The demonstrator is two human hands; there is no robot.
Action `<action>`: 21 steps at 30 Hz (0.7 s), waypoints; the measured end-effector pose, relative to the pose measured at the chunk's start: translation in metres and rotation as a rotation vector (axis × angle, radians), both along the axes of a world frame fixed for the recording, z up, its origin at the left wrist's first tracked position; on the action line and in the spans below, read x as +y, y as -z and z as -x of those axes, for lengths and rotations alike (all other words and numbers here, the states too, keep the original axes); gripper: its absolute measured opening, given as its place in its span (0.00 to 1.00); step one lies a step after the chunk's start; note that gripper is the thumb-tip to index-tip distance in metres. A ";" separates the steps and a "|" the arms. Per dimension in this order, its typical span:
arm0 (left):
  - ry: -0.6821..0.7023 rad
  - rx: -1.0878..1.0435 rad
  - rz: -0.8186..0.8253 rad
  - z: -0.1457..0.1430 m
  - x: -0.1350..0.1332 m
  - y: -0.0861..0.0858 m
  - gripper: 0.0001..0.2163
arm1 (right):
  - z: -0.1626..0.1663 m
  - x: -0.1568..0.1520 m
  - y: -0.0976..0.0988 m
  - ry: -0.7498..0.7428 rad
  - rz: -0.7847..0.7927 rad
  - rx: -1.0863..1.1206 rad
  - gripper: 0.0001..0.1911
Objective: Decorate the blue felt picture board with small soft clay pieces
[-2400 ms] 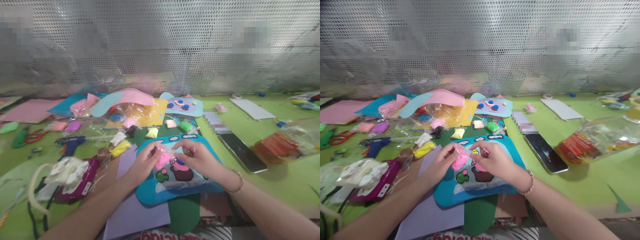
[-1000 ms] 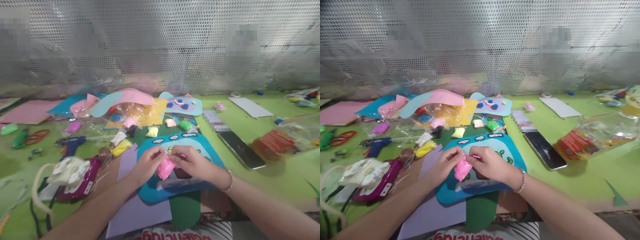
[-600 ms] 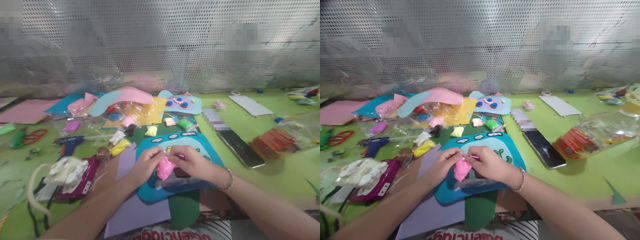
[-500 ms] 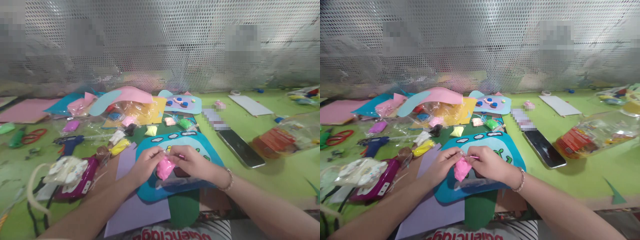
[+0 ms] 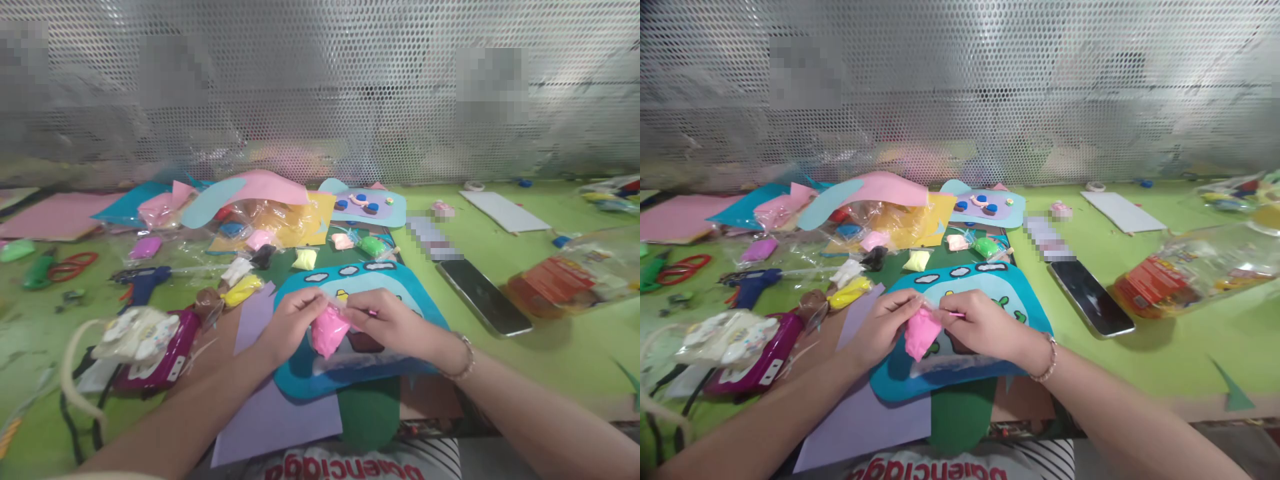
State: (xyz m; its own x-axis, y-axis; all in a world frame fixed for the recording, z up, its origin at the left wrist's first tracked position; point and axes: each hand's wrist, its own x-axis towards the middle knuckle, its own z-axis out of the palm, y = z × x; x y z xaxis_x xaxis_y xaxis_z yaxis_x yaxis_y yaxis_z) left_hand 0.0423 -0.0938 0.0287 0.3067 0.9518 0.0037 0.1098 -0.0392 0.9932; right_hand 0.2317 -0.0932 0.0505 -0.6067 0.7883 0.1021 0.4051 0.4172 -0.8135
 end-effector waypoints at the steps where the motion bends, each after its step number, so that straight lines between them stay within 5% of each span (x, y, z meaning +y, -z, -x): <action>1: 0.005 0.015 -0.018 0.000 0.000 -0.001 0.15 | 0.000 0.000 0.000 -0.003 -0.004 0.008 0.19; 9: -0.017 0.320 -0.285 0.003 -0.003 -0.008 0.18 | 0.001 -0.006 0.001 -0.069 -0.098 -0.003 0.17; 21: 0.169 0.516 -0.464 0.007 -0.007 -0.011 0.19 | 0.005 -0.009 -0.001 -0.116 -0.211 -0.064 0.16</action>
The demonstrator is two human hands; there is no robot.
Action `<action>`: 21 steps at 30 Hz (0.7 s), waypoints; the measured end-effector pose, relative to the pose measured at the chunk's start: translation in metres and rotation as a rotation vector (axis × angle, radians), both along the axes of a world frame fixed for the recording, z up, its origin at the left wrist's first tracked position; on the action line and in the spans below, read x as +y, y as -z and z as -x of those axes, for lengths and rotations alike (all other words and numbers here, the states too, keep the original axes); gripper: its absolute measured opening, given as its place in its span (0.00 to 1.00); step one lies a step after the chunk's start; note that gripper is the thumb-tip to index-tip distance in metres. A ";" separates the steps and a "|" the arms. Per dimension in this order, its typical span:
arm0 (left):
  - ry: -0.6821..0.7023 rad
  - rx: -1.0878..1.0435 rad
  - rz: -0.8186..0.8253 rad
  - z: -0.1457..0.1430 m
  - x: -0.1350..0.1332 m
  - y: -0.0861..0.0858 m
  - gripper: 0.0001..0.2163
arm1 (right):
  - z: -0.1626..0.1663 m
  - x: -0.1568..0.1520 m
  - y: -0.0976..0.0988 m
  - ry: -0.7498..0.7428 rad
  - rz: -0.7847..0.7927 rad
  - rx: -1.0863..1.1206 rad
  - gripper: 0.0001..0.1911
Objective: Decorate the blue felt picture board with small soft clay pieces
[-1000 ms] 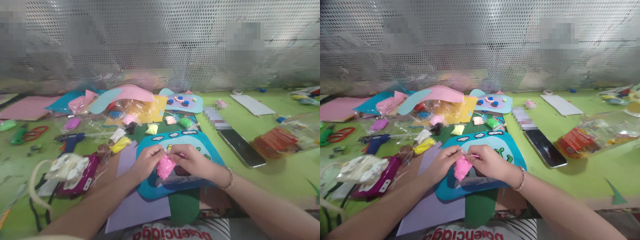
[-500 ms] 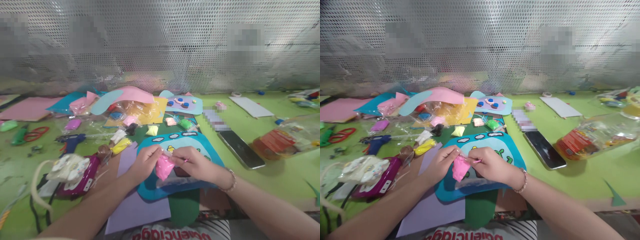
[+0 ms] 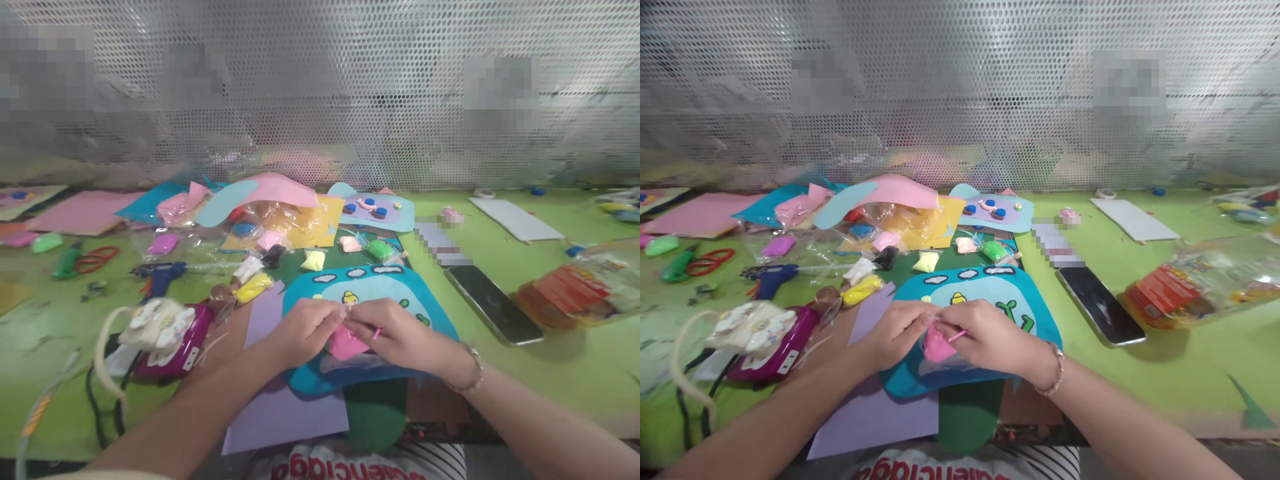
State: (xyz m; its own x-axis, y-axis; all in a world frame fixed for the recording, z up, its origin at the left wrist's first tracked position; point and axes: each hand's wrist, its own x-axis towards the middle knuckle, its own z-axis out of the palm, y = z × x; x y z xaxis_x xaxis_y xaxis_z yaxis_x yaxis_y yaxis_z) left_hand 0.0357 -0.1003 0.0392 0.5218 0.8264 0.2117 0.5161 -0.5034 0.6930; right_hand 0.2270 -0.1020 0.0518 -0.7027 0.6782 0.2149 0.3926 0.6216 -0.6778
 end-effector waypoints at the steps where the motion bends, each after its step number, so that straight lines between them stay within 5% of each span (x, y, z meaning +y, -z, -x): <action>1: -0.063 0.054 -0.029 0.004 0.005 -0.002 0.19 | -0.002 0.002 -0.001 0.013 -0.004 -0.005 0.17; 5: -0.491 0.512 -0.205 0.029 0.030 -0.009 0.17 | -0.013 0.021 -0.011 0.181 0.017 0.047 0.18; 8: -0.643 0.825 -0.156 0.049 0.043 -0.010 0.14 | -0.025 0.052 -0.019 0.403 0.097 0.120 0.19; 11: -0.642 0.917 -0.063 0.059 0.045 -0.008 0.14 | -0.037 0.091 -0.018 0.611 0.067 -0.002 0.21; 14: -0.607 0.924 -0.028 0.060 0.044 -0.005 0.14 | -0.047 0.125 -0.007 0.785 -0.074 -0.379 0.22; 21: -0.582 0.918 -0.092 0.063 0.045 -0.002 0.13 | -0.062 0.144 0.012 0.771 -0.190 -0.585 0.18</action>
State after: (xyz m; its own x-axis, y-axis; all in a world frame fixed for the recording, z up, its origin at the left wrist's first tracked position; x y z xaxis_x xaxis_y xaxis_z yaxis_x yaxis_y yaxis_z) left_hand -0.0269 -0.0553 0.0413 0.0465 0.9988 0.0150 0.9933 -0.0447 -0.1062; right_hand 0.2891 0.0415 0.0398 -0.1130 0.9854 0.1270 0.9776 0.1331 -0.1628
